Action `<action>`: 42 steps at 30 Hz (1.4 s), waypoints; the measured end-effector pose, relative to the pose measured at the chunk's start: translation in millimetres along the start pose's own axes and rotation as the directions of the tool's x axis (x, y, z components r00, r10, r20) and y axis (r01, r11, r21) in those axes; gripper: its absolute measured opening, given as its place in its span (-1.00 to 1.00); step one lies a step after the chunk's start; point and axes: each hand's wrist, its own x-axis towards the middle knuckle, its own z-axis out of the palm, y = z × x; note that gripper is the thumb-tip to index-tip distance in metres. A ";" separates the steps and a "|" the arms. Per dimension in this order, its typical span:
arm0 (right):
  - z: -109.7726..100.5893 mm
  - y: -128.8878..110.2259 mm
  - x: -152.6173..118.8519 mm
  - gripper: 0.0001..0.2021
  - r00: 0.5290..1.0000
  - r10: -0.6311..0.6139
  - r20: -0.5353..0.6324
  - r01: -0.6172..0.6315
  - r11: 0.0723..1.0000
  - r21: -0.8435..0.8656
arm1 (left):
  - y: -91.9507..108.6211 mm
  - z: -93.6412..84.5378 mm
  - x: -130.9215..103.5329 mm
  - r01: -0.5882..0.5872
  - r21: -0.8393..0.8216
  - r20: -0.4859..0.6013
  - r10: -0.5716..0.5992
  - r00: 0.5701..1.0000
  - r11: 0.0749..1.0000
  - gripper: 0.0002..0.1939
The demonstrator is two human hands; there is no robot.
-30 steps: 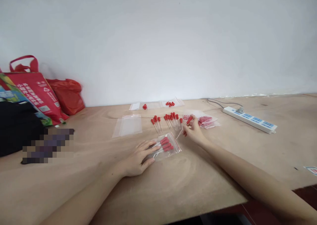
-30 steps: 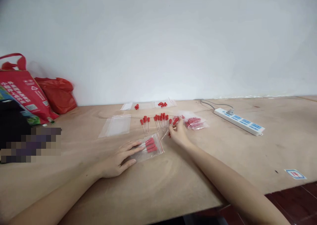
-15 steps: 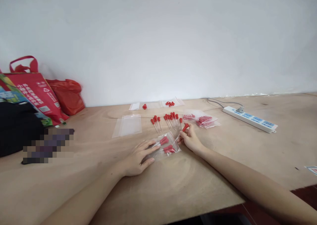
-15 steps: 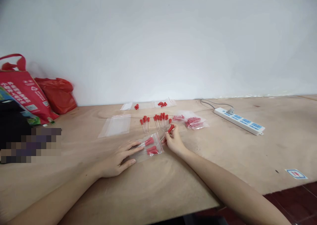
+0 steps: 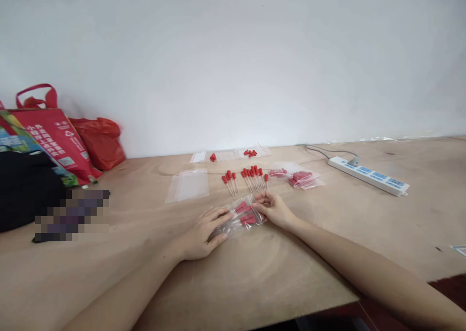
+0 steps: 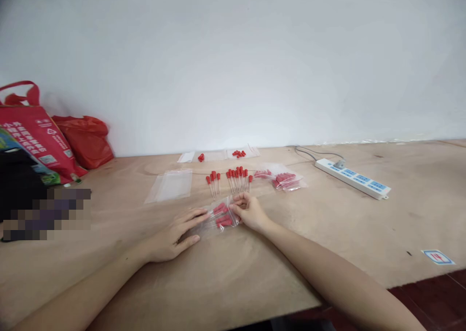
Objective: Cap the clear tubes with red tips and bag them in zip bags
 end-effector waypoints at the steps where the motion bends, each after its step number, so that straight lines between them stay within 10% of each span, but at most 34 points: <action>1: 0.8 0.6 0.4 -0.65 1.000 0.010 0.014 -0.009 1.000 -0.024 | -0.2 0.0 0.0 -0.002 0.001 0.001 0.002 1.000 1.000 -0.50; 10: 2.1 -8.3 0.1 -0.61 0.988 0.031 0.150 -0.016 0.995 -0.102 | -1.2 0.2 -0.8 -0.008 -0.007 -0.012 0.008 1.000 1.000 -0.51; 16: 0.3 -1.7 12.0 -0.67 0.999 0.012 -0.032 -0.018 0.979 -0.202 | 0.3 -0.8 -0.9 -0.026 -0.020 -0.022 0.026 0.999 0.999 -0.51; 22: 0.9 -4.4 12.7 -0.51 0.974 0.221 -0.051 -0.219 0.975 0.040 | 1.0 -1.6 -0.3 -0.052 -0.053 -0.011 0.052 0.999 0.997 -0.50; 30: -5.3 -26.1 -1.2 -0.89 0.909 0.366 0.199 -0.369 0.929 -0.026 | -5.0 2.3 -0.9 -0.058 -0.057 -0.118 0.051 0.992 0.997 -0.54; 38: -1.2 -27.7 -4.6 -0.76 0.954 0.120 0.276 -0.177 0.965 0.192 | -48.7 -6.1 3.5 0.340 0.106 -0.463 -0.257 0.848 0.934 -0.60; 42: 10.7 -29.7 8.8 -0.82 0.985 0.022 0.173 -0.089 0.918 0.387 | -79.6 -16.7 0.6 0.509 0.182 -0.376 -0.419 0.826 0.841 -0.50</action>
